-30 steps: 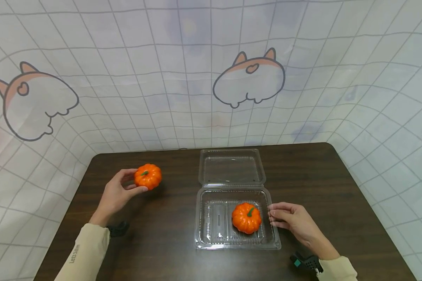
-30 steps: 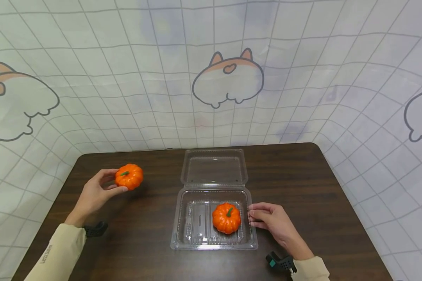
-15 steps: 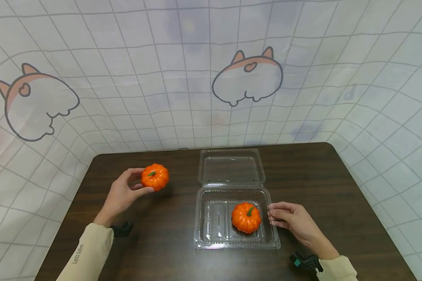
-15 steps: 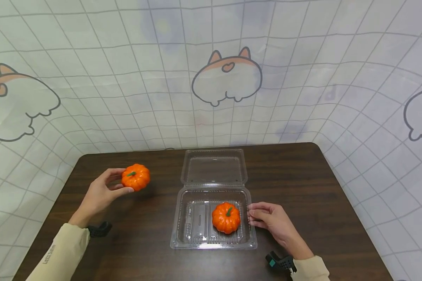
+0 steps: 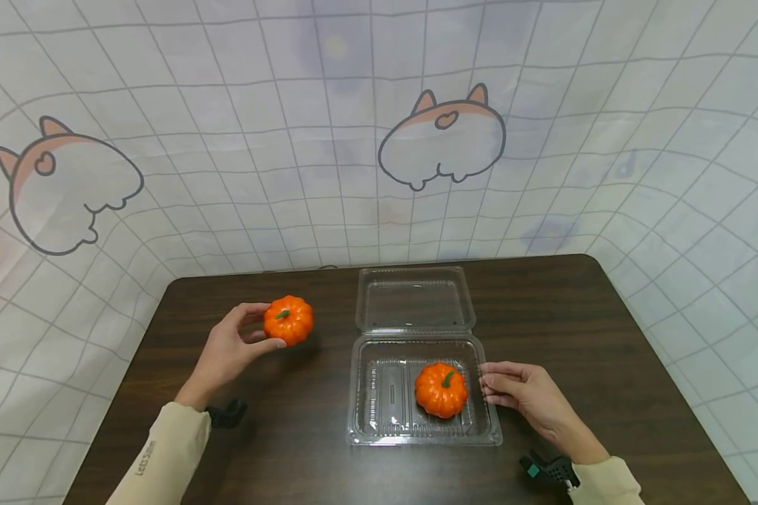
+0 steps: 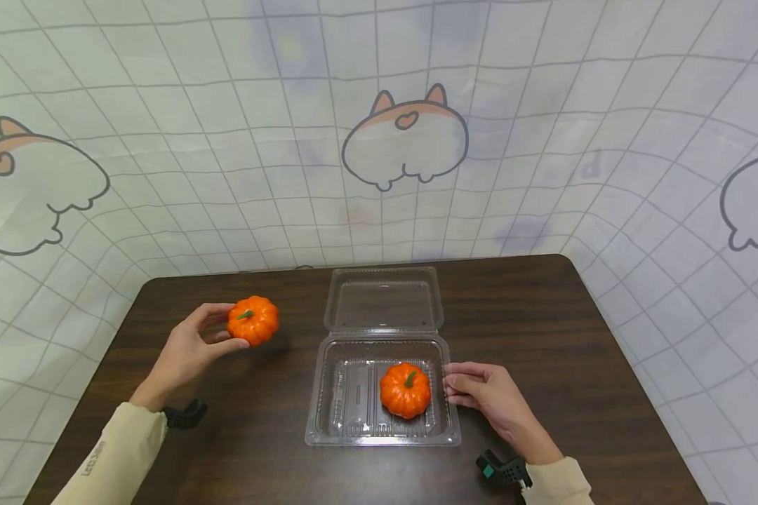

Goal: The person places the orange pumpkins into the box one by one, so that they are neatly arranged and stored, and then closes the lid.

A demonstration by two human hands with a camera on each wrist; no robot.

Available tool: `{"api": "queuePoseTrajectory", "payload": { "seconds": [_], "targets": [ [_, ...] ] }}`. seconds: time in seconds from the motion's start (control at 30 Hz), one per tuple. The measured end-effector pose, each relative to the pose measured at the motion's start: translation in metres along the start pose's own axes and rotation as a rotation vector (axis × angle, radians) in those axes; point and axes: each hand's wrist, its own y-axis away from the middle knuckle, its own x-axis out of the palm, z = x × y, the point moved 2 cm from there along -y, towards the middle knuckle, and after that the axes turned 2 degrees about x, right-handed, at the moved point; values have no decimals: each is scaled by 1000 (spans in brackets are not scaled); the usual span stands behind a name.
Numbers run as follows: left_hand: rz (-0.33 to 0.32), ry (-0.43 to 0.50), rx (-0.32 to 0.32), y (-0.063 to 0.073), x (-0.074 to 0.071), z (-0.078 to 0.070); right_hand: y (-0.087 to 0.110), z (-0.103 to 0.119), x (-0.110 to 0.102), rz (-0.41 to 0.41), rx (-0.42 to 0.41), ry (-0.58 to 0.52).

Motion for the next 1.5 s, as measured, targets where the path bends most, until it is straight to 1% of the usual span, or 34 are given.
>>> {"api": "queuePoseTrajectory", "payload": {
  "seconds": [0.17,0.37,0.6,0.83,0.97,1.27,1.5],
  "targets": [
    [6,20,22,-1,6,-8,-1,2,0,-12,9,4],
    [18,27,52,0,14,-18,1,3,0,19,13,-1],
    [47,13,68,1,24,-29,2,2,0,40,8,-32],
    [71,8,99,2,35,-37,1,2,0,28,9,-30],
    [90,6,115,3,42,-43,1,2,0,26,11,-27],
    [147,61,158,9,58,-54,2,2,-1,32,10,-37],
    [187,66,185,10,68,-60,3,1,-1,29,8,-27]
  ]
}}
